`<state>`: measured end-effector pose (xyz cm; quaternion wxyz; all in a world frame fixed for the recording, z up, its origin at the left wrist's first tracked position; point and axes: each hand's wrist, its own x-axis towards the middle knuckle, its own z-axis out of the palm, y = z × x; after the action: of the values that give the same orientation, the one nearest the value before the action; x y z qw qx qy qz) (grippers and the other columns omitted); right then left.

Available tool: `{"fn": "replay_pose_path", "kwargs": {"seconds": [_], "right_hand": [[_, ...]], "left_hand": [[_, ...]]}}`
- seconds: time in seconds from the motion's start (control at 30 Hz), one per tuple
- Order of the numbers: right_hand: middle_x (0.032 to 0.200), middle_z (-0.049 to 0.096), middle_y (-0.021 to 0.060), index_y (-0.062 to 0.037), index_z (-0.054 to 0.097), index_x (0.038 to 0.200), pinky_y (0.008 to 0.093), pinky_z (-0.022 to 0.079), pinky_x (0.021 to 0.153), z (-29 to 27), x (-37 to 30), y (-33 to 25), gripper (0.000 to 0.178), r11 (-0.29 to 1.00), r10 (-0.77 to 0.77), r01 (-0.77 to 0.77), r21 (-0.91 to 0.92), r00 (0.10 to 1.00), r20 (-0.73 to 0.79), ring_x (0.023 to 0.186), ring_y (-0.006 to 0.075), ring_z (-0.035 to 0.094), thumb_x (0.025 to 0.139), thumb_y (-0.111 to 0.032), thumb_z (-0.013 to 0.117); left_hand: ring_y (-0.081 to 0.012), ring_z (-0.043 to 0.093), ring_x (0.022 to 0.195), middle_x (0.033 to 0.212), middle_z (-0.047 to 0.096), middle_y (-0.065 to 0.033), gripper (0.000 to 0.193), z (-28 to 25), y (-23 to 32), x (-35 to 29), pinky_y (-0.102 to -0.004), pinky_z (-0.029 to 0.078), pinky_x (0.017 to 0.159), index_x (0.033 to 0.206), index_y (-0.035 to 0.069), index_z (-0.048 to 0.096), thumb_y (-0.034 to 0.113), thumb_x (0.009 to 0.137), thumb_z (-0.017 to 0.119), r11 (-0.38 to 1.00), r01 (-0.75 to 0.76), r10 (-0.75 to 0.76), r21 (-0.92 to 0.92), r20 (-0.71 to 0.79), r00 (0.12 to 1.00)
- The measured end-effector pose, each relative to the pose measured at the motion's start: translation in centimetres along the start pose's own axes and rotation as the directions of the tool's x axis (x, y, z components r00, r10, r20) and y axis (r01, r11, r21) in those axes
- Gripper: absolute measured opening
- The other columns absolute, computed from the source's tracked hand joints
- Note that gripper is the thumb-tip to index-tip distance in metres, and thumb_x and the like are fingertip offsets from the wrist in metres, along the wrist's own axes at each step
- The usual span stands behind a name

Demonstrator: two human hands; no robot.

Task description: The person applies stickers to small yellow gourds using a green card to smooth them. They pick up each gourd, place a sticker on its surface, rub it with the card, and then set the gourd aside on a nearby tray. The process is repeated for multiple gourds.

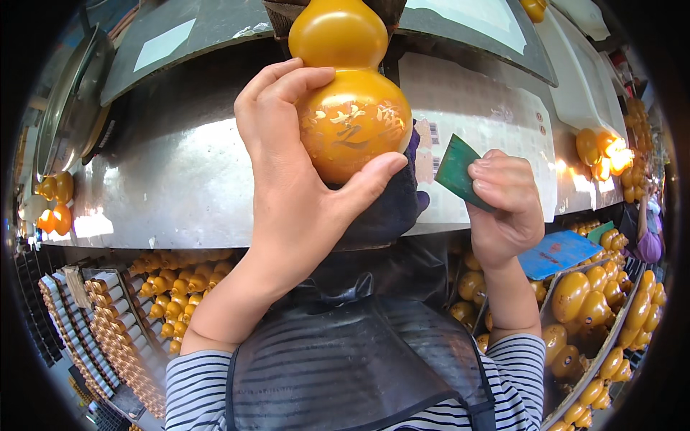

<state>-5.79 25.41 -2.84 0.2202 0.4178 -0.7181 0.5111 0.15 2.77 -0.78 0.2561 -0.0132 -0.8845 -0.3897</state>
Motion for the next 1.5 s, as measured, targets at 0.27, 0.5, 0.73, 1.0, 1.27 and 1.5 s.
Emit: {"fn": "replay_pose_path", "kwargs": {"seconds": [0.27, 0.5, 0.73, 1.0, 1.27, 1.5], "right_hand": [[0.093, 0.069, 0.0108, -0.0028, 0.065, 0.087, 0.0389, 0.052, 0.079, -0.1, -0.2, -0.2, 0.031, 1.0, 0.022, -0.022, 0.005, 1.0, -0.01, 0.089, 0.0251, 0.063, 0.063, 0.017, 0.07], [0.093, 0.069, 0.0104, -0.0019, 0.064, 0.087, 0.0367, 0.051, 0.079, 0.1, -0.1, -0.6, 0.027, 1.0, 0.0, 0.0, 0.02, 1.0, 0.007, 0.088, 0.0243, 0.063, 0.066, 0.014, 0.073], [0.102, 0.063, 0.0069, 0.0037, 0.06, 0.11, 0.0223, 0.047, 0.08, 1.2, 1.6, -3.6, 0.03, 0.805, 0.531, -0.48, 0.348, 0.845, -0.063, 0.089, 0.0112, 0.058, 0.083, -0.002, 0.072], [0.105, 0.065, 0.0092, 0.0031, 0.059, 0.112, 0.024, 0.05, 0.079, 3.1, 3.4, -6.6, 0.035, 0.838, 0.503, -0.473, 0.27, 0.863, -0.048, 0.089, 0.0135, 0.063, 0.08, 0.006, 0.072], [0.1, 0.065, 0.0004, -0.008, 0.073, 0.101, 0.0223, 0.043, 0.063, 4.6, 4.8, -6.6, 0.032, 0.883, -0.125, 0.25, -0.397, 0.941, 0.316, 0.081, 0.0096, 0.058, 0.069, -0.007, 0.071], [0.087, 0.067, 0.0007, -0.0072, 0.073, 0.095, 0.0244, 0.043, 0.059, 6.7, 7.2, -6.6, 0.029, 0.955, -0.171, 0.253, -0.157, 0.897, 0.407, 0.073, 0.0122, 0.057, 0.067, -0.012, 0.07]], "left_hand": [[-0.026, 0.039, 0.132, 0.141, 0.034, -0.0129, 0.091, -1.8, -1.5, -0.5, -0.0391, 0.038, 0.107, 0.141, 0.004, 0.035, 0.035, 0.07, 0.084, 0.984, 0.015, 0.013, -0.178, 0.159, 0.987], [-0.0313, 0.044, 0.128, 0.135, 0.047, -0.0155, 0.079, -2.9, -3.7, -0.1, -0.0403, 0.037, 0.107, 0.137, 0.008, 0.045, 0.019, 0.069, 0.083, 0.955, 0.008, 0.045, -0.297, 0.172, 0.984], [-0.0236, 0.042, 0.131, 0.139, 0.043, -0.0103, 0.093, -2.3, -2.6, 0.0, -0.0382, 0.035, 0.11, 0.143, 0.009, 0.04, 0.007, 0.061, 0.085, 0.996, -0.017, 0.031, -0.084, 0.167, 0.985], [-0.0279, 0.038, 0.116, 0.12, 0.036, -0.0157, 0.037, -0.8, -1.6, 0.6, -0.0375, 0.033, 0.102, 0.122, 0.003, 0.044, 0.025, 0.094, 0.056, 0.903, 0.134, -0.11, -0.409, 0.083, 0.99], [-0.0266, 0.039, 0.116, 0.121, 0.039, -0.0165, 0.029, -1.3, -2.5, 0.5, -0.0368, 0.031, 0.103, 0.118, 0.0, 0.049, 0.019, 0.097, 0.047, 0.864, 0.113, -0.067, -0.491, 0.111, 0.992], [-0.0251, 0.04, 0.117, 0.122, 0.038, -0.0152, 0.06, -1.0, -3.4, 0.6, -0.0369, 0.032, 0.103, 0.122, 0.001, 0.049, 0.054, 0.096, 0.04, 0.617, 0.193, -0.097, -0.763, 0.169, 0.981]]}}
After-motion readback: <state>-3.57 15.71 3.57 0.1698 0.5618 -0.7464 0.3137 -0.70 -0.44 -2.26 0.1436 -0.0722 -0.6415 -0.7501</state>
